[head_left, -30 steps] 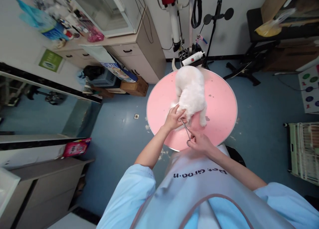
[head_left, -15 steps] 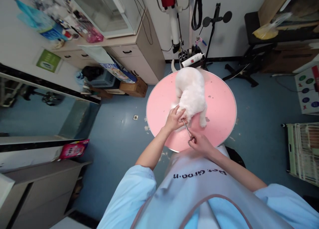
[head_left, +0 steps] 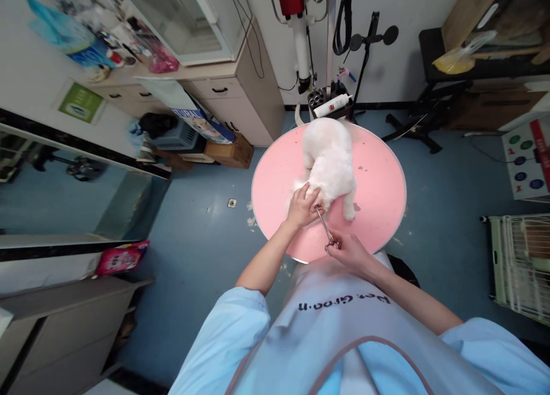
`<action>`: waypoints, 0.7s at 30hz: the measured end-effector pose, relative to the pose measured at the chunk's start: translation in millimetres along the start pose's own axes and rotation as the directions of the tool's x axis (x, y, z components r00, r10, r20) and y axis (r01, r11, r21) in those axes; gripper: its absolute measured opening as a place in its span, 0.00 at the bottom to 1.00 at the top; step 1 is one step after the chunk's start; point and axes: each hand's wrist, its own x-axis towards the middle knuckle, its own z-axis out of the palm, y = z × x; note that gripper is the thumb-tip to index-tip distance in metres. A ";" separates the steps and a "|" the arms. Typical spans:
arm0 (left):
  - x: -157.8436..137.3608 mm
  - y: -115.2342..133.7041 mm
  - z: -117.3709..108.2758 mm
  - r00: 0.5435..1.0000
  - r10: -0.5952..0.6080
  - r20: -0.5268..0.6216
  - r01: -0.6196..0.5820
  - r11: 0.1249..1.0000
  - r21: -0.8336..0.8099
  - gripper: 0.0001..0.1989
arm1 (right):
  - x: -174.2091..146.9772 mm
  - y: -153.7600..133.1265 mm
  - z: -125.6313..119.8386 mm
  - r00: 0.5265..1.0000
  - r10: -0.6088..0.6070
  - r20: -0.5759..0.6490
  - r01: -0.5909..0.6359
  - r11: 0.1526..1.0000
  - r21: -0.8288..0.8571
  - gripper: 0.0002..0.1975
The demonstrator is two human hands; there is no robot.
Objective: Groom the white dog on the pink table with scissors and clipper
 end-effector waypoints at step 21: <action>0.6 8.6 0.3 1.000 -0.030 0.000 0.030 0.999 0.037 0.37 | 4.6 19.0 3.8 0.995 0.069 0.077 -0.093 0.928 0.361 0.21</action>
